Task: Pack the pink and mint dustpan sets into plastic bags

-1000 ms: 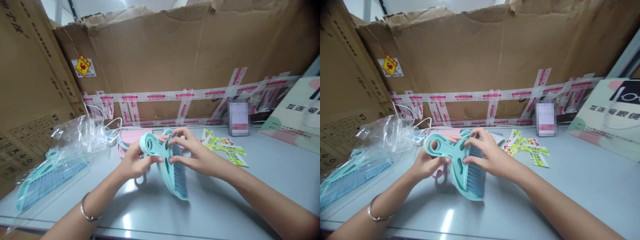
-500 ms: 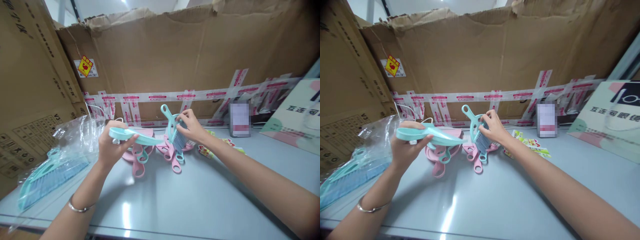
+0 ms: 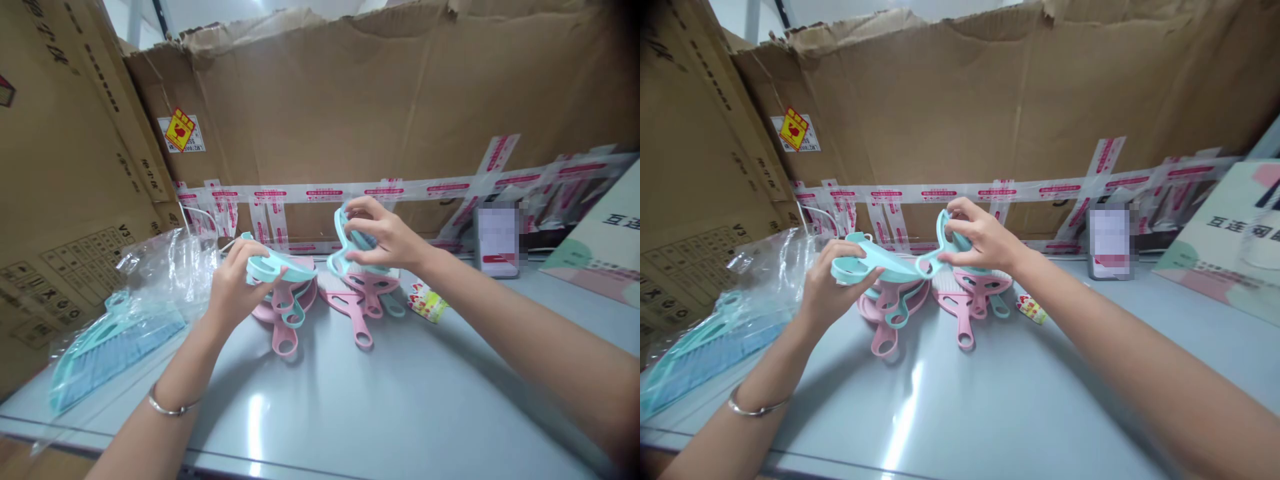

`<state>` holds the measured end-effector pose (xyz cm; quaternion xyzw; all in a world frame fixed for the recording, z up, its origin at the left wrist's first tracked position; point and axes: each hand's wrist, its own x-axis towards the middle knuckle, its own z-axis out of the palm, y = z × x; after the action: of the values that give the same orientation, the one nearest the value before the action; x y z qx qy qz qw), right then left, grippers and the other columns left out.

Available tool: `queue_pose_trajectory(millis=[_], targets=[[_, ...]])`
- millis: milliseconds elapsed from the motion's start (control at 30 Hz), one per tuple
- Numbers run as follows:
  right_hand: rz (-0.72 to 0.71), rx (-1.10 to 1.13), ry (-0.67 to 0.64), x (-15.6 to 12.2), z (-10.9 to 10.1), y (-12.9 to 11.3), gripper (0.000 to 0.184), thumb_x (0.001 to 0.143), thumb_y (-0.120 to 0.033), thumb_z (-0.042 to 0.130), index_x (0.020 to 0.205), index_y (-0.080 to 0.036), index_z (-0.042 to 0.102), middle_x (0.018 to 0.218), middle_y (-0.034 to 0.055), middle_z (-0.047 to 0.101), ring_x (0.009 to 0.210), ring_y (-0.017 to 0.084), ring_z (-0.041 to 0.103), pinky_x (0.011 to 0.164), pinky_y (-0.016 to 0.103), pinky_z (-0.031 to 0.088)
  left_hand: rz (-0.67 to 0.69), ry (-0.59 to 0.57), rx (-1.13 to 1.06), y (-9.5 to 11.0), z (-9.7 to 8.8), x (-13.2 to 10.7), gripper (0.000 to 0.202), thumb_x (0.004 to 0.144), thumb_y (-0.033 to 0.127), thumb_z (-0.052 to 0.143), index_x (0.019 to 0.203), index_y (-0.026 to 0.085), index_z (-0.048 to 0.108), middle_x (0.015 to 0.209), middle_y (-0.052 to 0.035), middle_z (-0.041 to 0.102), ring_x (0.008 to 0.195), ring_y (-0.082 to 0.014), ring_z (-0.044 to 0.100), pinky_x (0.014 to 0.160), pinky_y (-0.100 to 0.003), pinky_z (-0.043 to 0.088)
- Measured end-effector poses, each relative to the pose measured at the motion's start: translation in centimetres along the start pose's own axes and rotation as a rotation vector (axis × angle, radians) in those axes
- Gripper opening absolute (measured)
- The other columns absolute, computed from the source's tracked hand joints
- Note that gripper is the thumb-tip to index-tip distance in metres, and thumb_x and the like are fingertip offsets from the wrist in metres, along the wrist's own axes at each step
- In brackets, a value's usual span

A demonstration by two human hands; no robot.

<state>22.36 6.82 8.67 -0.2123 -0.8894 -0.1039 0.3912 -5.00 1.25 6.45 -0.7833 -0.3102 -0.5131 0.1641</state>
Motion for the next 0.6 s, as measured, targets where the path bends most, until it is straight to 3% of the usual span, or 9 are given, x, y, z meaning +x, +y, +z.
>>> queue_pose_trajectory(millis=[100, 233, 300, 433, 600], targets=[[-0.057, 0.027, -0.17, -0.7, 0.3, -0.1, 0.044, 0.068, -0.059, 0.066, 0.079, -0.017, 0.06, 0.115, 0.0147, 0.045, 0.106, 0.026, 0.049, 0.09, 0.041, 0.043, -0.001, -0.064, -0.002, 0.1, 0.3, -0.2, 0.022, 0.073, 0.025, 0.069, 0.085, 0.022, 0.051, 0.082, -0.0008, 0.057, 0.076, -0.0163, 0.056, 0.068, -0.028, 0.045], [-0.013, 0.094, -0.412, -3.4, 3.0, 0.1, 0.042, 0.074, -0.057, 0.062, 0.077, -0.015, 0.062, 0.118, 0.0172, 0.047, 0.104, 0.025, 0.052, 0.086, 0.04, 0.046, 0.025, -0.081, -0.02, 0.1, 0.7, -0.5, 0.023, 0.073, 0.024, 0.068, 0.088, 0.022, 0.051, 0.085, -0.0019, 0.057, 0.08, -0.0174, 0.057, 0.07, -0.029, 0.045], [0.045, 0.156, -0.464, -4.6, 4.2, 0.4, 0.038, 0.076, -0.054, 0.061, 0.078, -0.015, 0.063, 0.116, 0.0157, 0.049, 0.099, 0.023, 0.055, 0.084, 0.037, 0.047, 0.021, -0.054, -0.067, 0.0, 0.7, -0.6, 0.024, 0.072, 0.021, 0.068, 0.088, 0.022, 0.05, 0.086, -0.0024, 0.056, 0.083, -0.0182, 0.056, 0.073, -0.03, 0.045], [0.154, 0.221, -0.402, -5.4, 4.8, 0.6, 0.033, 0.083, -0.049, 0.054, 0.078, -0.017, 0.063, 0.108, 0.0124, 0.054, 0.095, 0.021, 0.057, 0.084, 0.036, 0.046, -0.123, 0.075, -0.267, 0.0, 0.1, -0.2, 0.023, 0.069, 0.023, 0.067, 0.081, 0.022, 0.048, 0.084, -0.0025, 0.051, 0.083, -0.019, 0.052, 0.076, -0.033, 0.044], [0.357, 0.331, -0.051, -4.4, 3.4, -2.1, 0.033, 0.087, -0.049, 0.048, 0.091, -0.019, 0.059, 0.102, 0.0101, 0.057, 0.097, 0.021, 0.056, 0.088, 0.039, 0.043, -0.479, 0.226, -0.728, 0.3, -1.2, 0.8, 0.025, 0.069, 0.037, 0.06, 0.068, 0.022, 0.04, 0.076, 0.0001, 0.042, 0.057, -0.0118, 0.038, 0.047, -0.025, 0.033]])
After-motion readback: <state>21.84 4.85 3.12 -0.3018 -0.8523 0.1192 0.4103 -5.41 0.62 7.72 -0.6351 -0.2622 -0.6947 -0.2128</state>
